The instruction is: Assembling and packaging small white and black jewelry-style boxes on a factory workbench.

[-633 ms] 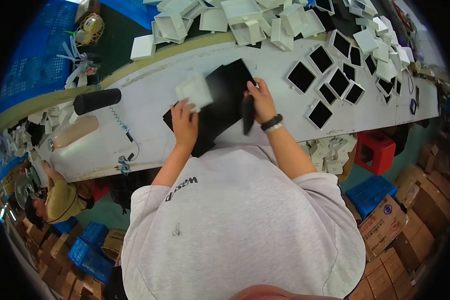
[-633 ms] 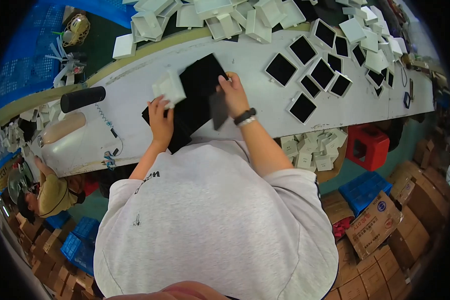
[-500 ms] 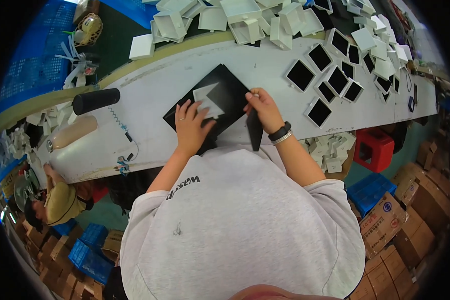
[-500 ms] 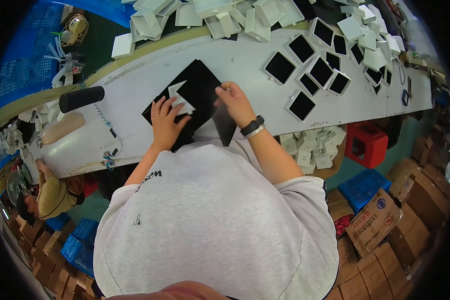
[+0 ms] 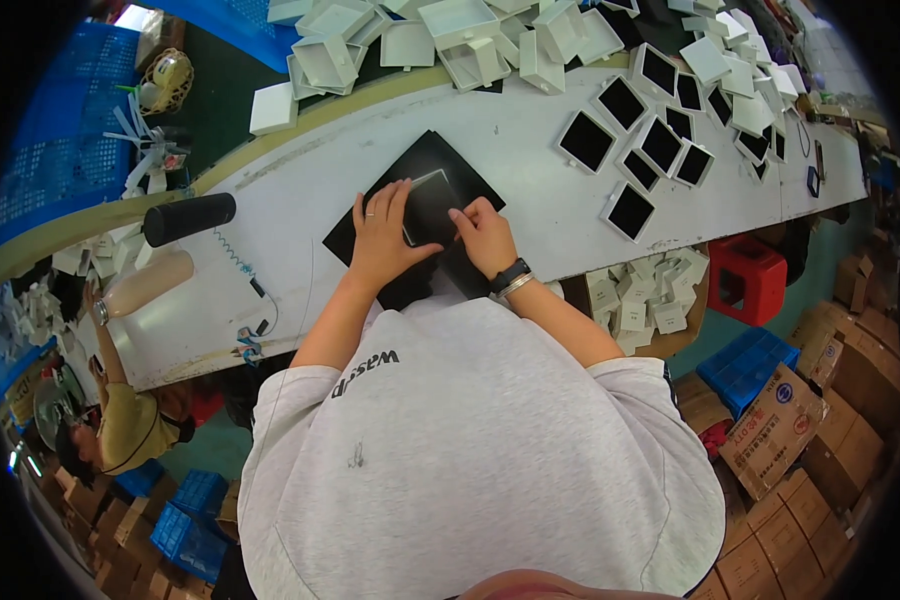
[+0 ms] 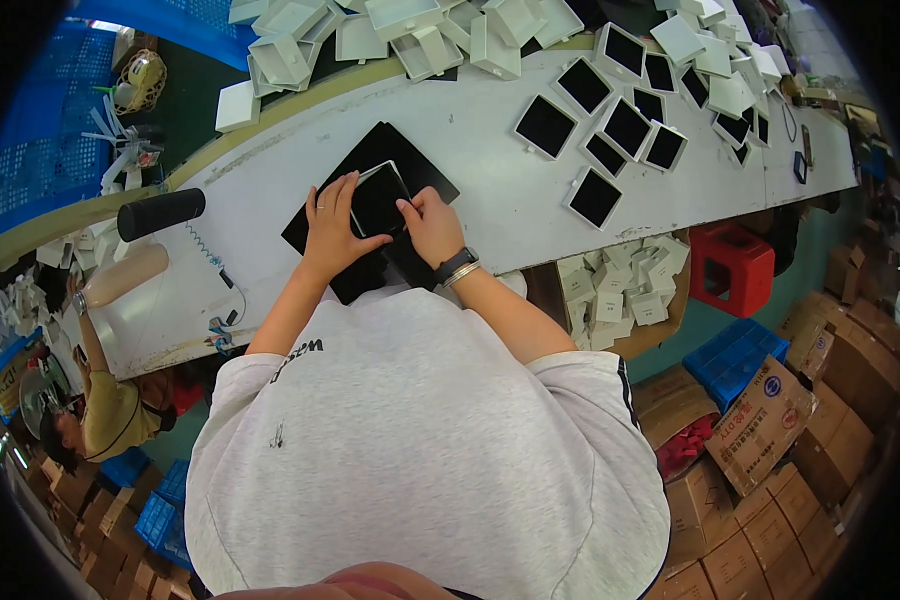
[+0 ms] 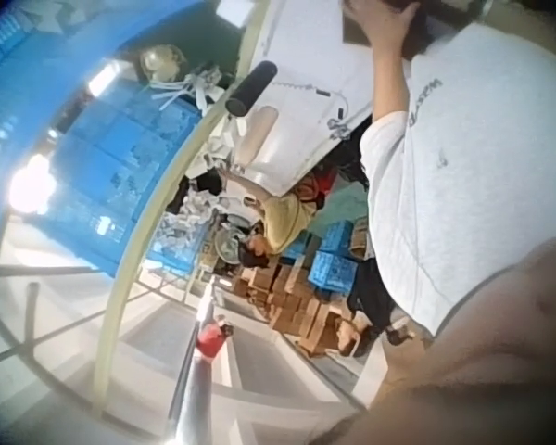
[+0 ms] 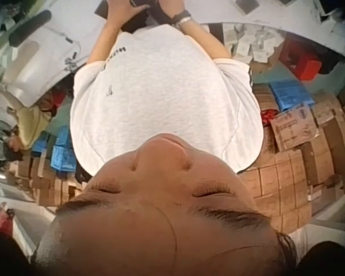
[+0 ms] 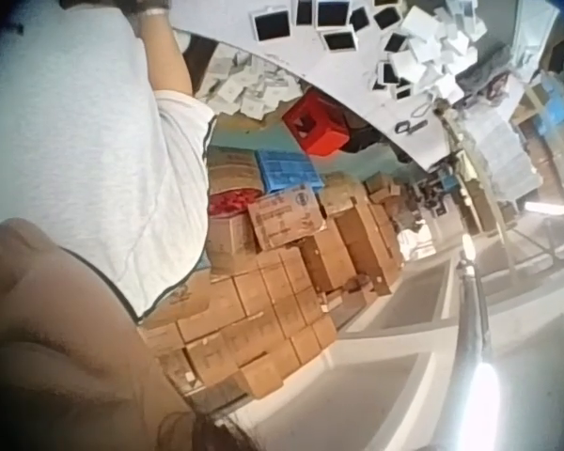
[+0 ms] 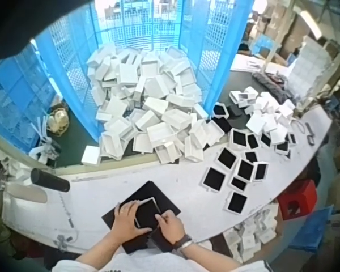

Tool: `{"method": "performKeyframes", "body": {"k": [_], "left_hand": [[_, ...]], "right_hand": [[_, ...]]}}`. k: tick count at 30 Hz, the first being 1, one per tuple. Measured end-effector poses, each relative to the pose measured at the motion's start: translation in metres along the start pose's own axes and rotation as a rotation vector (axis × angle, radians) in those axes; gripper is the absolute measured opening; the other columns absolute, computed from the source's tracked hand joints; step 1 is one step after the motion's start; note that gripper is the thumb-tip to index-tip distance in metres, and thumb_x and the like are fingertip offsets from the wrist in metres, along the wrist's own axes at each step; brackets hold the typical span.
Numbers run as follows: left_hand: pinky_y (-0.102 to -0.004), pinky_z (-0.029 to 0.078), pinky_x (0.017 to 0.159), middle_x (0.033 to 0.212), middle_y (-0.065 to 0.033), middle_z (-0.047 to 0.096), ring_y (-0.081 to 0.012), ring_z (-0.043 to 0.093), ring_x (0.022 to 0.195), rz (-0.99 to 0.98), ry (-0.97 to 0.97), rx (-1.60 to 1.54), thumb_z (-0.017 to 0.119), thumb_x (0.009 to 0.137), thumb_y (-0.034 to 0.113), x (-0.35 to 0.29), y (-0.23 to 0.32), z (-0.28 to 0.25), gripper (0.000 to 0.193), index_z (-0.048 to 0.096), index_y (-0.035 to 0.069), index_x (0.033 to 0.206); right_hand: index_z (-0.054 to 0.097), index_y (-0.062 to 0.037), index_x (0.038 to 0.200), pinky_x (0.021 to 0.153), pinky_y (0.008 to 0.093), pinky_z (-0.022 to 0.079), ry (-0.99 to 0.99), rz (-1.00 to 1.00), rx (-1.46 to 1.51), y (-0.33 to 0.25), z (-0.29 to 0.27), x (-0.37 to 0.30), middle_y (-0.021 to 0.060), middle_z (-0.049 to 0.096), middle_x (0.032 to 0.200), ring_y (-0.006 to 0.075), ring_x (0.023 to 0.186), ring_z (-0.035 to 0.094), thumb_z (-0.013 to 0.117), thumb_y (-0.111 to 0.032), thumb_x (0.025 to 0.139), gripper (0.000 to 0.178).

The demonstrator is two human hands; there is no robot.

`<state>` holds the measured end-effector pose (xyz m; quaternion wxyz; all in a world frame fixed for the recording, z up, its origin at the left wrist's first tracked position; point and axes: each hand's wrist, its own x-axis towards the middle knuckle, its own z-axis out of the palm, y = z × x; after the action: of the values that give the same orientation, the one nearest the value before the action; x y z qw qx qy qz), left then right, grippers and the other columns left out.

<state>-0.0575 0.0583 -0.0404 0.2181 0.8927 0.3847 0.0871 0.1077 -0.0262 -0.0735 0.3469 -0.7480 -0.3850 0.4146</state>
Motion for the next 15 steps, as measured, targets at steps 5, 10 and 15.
{"method": "performKeyframes", "body": {"k": [5,10,15], "left_hand": [[-0.0509,0.021,0.107,0.136,-0.0104,0.041,-0.0292,0.041,0.123,0.018,0.028,-0.052,0.077,0.063,0.047,0.001,-0.005,0.008,0.091,0.038,0.013,0.137],[-0.0493,0.024,0.106,0.137,-0.0103,0.041,-0.0289,0.044,0.119,0.085,0.063,0.067,0.069,0.074,0.045,-0.003,-0.004,0.011,0.069,0.046,0.02,0.134],[-0.047,0.031,0.102,0.136,-0.0072,0.044,-0.0275,0.048,0.115,0.025,0.084,0.201,0.063,0.081,0.042,-0.001,-0.001,0.016,0.058,0.047,0.021,0.133]], "right_hand": [[0.048,-0.0062,0.083,0.052,0.041,0.044,0.116,-0.057,0.036,0.003,0.007,0.001,0.0096,0.061,0.064,0.0312,0.058,0.06,0.063,-0.029,0.086,0.028],[0.049,-0.0058,0.082,0.051,0.0326,0.043,0.147,-0.053,-0.252,-0.011,-0.011,0.01,0.0088,0.058,0.062,0.0228,0.056,0.06,0.071,-0.025,0.08,0.029],[0.052,-0.0047,0.097,0.054,0.0301,0.043,-0.018,-0.049,0.111,0.011,-0.023,0.015,0.0058,0.059,0.063,0.017,0.057,0.057,0.075,-0.027,0.076,0.039]]}}
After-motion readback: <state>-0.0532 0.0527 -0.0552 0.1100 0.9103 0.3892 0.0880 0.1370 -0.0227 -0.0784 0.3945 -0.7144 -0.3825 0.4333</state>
